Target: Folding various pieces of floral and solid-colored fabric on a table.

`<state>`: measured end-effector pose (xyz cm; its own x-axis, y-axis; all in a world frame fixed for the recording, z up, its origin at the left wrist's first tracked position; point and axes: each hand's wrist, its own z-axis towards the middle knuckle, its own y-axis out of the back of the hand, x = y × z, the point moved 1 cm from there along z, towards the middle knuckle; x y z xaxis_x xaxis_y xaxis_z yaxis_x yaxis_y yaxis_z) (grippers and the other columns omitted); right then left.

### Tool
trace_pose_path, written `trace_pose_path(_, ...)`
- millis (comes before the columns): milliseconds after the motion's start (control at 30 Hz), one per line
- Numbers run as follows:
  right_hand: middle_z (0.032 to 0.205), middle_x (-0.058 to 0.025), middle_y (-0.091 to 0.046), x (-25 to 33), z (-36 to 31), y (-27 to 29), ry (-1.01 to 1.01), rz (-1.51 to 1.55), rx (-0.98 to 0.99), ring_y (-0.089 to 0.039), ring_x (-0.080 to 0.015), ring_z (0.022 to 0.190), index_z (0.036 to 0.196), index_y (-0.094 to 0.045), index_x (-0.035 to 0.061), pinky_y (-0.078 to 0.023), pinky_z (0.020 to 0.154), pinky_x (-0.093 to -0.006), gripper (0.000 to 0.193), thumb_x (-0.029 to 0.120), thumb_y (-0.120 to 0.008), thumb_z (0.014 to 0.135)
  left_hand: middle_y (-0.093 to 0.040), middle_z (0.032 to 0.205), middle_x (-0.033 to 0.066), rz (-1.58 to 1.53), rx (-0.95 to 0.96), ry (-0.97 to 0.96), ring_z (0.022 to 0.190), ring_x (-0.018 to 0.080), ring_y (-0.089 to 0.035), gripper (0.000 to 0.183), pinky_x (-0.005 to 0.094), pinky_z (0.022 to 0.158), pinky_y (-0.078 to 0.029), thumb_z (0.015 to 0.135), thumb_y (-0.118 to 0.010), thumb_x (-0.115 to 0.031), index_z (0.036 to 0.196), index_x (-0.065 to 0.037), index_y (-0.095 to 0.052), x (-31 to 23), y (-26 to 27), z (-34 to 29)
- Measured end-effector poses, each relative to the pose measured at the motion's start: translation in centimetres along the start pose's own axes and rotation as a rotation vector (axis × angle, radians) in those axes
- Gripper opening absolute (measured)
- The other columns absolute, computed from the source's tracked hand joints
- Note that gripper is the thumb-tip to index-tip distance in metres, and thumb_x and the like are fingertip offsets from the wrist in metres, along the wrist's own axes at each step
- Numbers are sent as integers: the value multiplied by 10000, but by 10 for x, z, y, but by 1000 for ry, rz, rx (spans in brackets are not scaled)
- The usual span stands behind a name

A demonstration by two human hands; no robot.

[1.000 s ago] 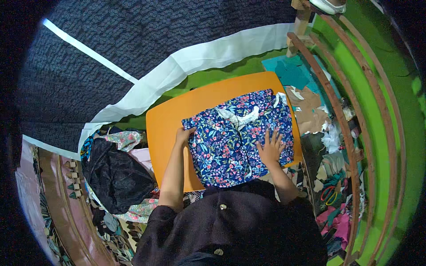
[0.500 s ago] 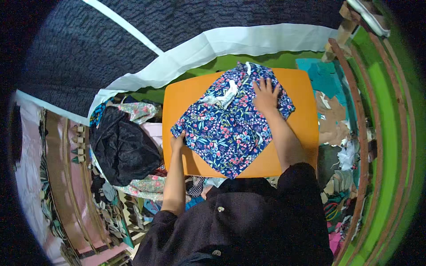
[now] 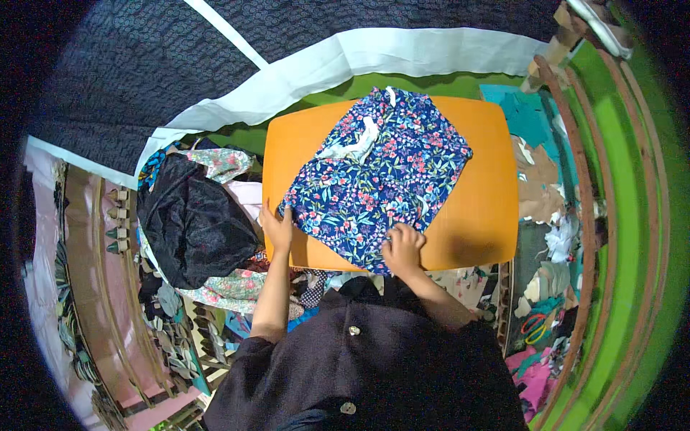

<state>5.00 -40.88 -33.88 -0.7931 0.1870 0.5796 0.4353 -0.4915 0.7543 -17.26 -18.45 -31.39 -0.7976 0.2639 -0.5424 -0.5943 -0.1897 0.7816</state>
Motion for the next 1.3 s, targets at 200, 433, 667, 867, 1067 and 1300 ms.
trace_pose_path(200, 976, -82, -493, -11, -38, 9, -137, -57, -45, -427, -272, 1019, 856, -562, 119, -260, 846, -438, 236, 214, -670, 669, -588, 967, 191, -245, 333, -30, 908, 307, -567, 416, 368, 809, -426, 778, -642, -315, 1030, 8, -568, 27, -18, 16)
trace_pose_path(433, 1006, -85, -507, 31, -85, -12, -265, -262, -137, -431, -274, 1027, 849, -619, 132, -234, 875, -466, 169, 232, -651, 716, -607, 779, 160, -343, 535, -10, 715, 224, -570, 388, 330, 676, -434, 814, -617, -337, 856, 49, -598, 41, -18, 31)
trace_pose_path(667, 1032, -117, -487, 43, -131, -11, -488, -287, -209, -417, -297, 1032, 910, -537, 86, -257, 850, -478, 153, 194, -516, 803, -587, 881, 192, -312, 699, -179, 887, 329, -530, 442, 416, 803, -374, 798, -596, -398, 863, 39, -582, 66, -23, 43)
trace_pose_path(867, 1295, -178, -360, 85, -110, -9, -537, -236, -148, -313, -347, 1216, 1247, -405, 116, -183, 970, -551, 588, 239, -626, 716, -419, 1225, 186, -173, 418, -505, 1138, 338, -384, 574, 513, 938, -224, 709, -626, -294, 1200, -58, -445, 25, 26, 25)
trace_pose_path(1067, 1379, -140, -300, 86, -81, -37, -328, -330, 173, -264, -270, 1300, 1314, -361, 175, -198, 988, -567, 617, 112, -566, 735, -336, 1355, 116, 232, 665, -989, 1287, 286, -267, 731, 523, 1001, -214, 662, -613, -128, 1332, -152, -323, 19, 25, 21)
trace_pose_path(1300, 1377, -94, -347, 70, -74, -28, -300, -357, 326, -329, -218, 1274, 1305, -391, 188, -132, 963, -651, 520, 250, -557, 816, -312, 1393, 84, 203, 699, -967, 1301, 274, -259, 683, 484, 1034, -219, 738, -547, -8, 1358, -135, -291, 34, -3, 28)
